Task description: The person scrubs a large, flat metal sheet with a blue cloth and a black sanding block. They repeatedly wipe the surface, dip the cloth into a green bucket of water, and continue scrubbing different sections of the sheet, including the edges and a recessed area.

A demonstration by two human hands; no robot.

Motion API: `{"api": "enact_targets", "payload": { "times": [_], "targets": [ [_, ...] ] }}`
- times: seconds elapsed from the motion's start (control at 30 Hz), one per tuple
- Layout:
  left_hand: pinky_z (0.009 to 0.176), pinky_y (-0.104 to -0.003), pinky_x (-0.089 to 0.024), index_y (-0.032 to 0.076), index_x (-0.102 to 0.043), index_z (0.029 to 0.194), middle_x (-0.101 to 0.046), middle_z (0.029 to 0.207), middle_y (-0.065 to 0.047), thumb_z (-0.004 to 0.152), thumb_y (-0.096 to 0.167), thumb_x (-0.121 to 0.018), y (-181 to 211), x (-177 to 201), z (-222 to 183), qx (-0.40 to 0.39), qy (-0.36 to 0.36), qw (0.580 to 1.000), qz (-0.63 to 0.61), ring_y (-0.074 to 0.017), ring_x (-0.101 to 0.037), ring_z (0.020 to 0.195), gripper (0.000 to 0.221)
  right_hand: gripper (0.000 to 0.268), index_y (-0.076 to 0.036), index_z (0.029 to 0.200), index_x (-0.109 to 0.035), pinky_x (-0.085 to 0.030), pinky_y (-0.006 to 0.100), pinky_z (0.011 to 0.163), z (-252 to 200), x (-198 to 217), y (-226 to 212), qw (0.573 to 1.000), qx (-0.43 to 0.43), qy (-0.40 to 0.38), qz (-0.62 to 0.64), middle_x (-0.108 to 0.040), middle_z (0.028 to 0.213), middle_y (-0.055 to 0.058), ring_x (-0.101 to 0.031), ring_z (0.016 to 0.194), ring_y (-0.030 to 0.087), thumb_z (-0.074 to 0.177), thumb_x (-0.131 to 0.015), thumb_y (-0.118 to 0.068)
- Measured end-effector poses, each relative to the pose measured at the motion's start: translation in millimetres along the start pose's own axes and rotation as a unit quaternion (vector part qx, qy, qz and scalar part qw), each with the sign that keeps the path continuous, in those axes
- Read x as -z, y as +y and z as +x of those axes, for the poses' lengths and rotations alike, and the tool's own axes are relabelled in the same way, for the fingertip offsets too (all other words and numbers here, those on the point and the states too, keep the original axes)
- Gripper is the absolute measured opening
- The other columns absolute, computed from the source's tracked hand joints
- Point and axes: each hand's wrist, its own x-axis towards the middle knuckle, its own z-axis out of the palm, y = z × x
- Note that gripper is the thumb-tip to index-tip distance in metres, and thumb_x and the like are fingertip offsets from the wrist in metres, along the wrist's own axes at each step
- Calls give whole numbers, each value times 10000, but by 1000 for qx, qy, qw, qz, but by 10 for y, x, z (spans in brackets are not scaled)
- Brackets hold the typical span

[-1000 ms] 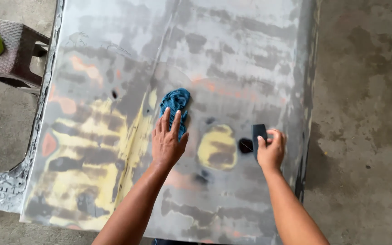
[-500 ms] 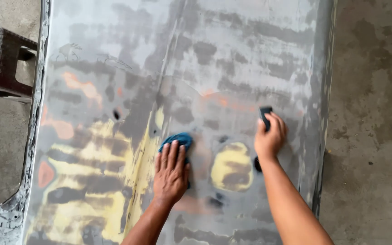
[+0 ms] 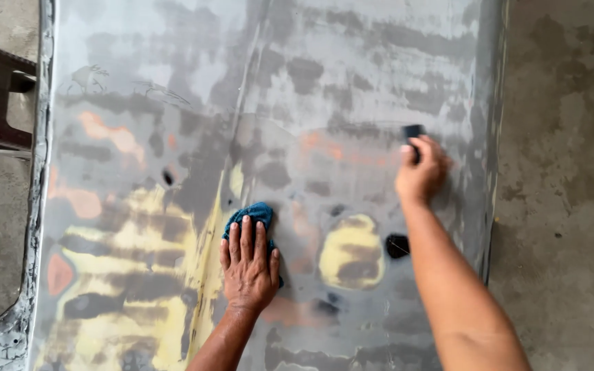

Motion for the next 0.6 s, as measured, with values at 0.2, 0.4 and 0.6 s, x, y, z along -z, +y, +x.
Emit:
{"api": "enact_targets", "payload": {
  "times": [0.2, 0.4, 0.6],
  "targets": [
    [1231, -558, -113, 94, -394, 1555, -263, 1669, -163, 978, 435, -482, 59, 18, 58, 0, 3, 1000, 10, -390, -208, 1540, 677, 216, -82, 1204, -668, -444, 476, 1081, -1084, 710, -872, 957, 139, -197, 162, -691, 1266, 135, -616, 1231, 332, 1002, -593, -94],
    [1234, -604, -145, 104, -404, 1576, -281, 1676, -196, 987, 487, -519, 90, -74, 578, -25, 31, 999, 5, -416, -205, 1549, 712, 193, -82, 1170, -717, -462, 415, 1036, -1328, 979, 293, 975, 36, -196, 96, -679, 1300, 104, -629, 1201, 312, 988, -659, -114],
    [1223, -597, -162, 79, -424, 1589, -299, 1690, -160, 973, 458, -567, 953, -434, 1281, -72, 71, 995, -1, -397, -228, 1546, 737, 215, -79, 1213, -661, -430, 502, 1039, -1198, 1281, 9, 992, 64, -104, -29, -637, 1362, 126, -604, 1224, 360, 1006, -637, -130]
  ]
}}
